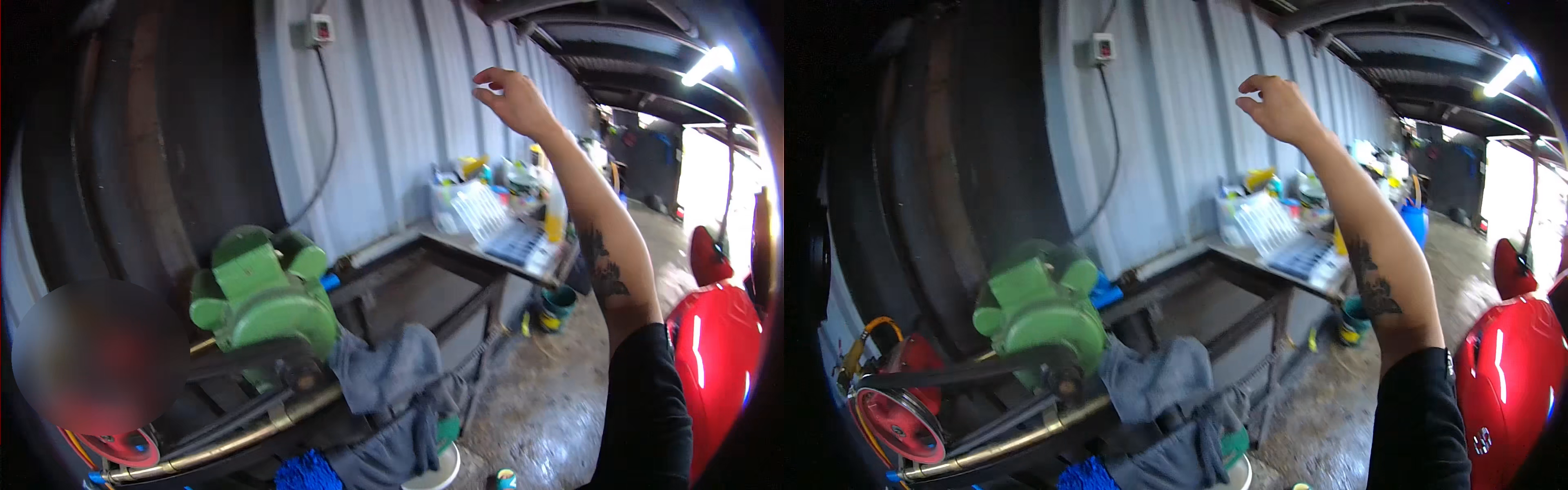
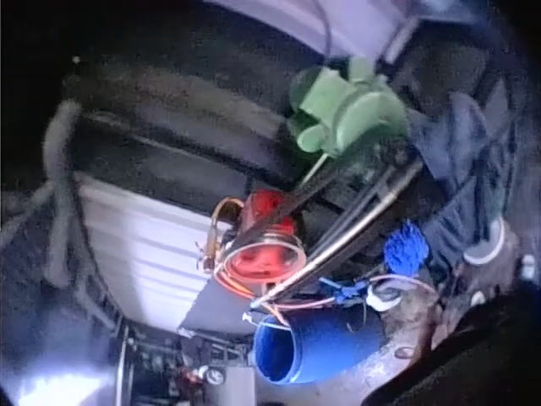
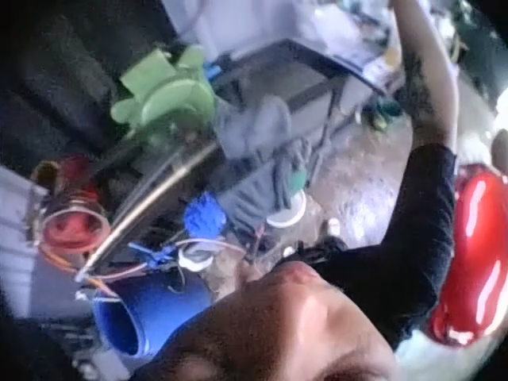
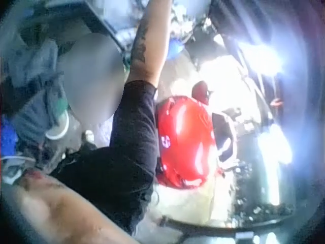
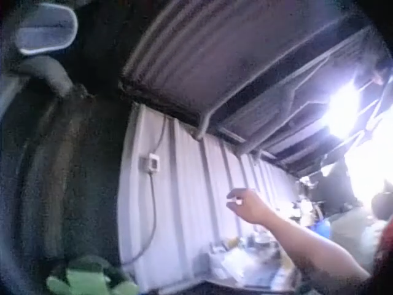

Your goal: The recorder repairs and sets up a pressure washer nozzle by changing tips and inspecting the connector O-ring.

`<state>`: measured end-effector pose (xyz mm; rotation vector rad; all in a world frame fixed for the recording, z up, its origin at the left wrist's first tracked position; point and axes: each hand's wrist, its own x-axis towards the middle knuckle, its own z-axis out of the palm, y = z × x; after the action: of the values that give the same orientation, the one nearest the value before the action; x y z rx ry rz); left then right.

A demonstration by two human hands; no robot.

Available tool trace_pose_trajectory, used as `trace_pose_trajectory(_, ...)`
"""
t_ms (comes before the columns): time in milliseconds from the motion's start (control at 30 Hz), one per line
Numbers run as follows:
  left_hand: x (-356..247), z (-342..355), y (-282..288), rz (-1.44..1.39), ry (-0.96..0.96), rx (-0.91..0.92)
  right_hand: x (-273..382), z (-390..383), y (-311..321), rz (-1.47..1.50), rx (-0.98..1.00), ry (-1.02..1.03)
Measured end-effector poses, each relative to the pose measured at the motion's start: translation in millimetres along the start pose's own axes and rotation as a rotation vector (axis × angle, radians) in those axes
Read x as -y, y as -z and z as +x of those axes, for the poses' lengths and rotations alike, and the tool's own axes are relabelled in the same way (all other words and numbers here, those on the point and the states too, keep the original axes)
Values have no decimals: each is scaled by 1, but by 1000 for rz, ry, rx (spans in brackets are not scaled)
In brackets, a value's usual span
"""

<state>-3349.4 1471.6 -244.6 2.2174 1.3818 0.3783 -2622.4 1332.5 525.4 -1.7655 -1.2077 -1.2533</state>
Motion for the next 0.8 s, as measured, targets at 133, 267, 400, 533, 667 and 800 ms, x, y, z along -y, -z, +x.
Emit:
trace_pose_trajectory(133,-41,27,-35,-25,100,-174,11,69,-105,59,-78,121)
trace_pose_trajectory(267,-93,10,-88,-44,248,-308,36,134,-179,171,27,208)
trace_pose_trajectory(400,-175,5,-176,-86,414,-438,56,185,-222,191,41,237)
trace_pose_trajectory(533,-256,10,-251,-112,574,-545,50,224,-237,179,-22,269)
trace_pose_trajectory(667,-336,-64,-314,-96,794,-581,63,245,-243,155,-91,289)
trace_pose_trajectory(800,-365,-64,-308,-306,679,-701,33,276,-262,308,-171,403)
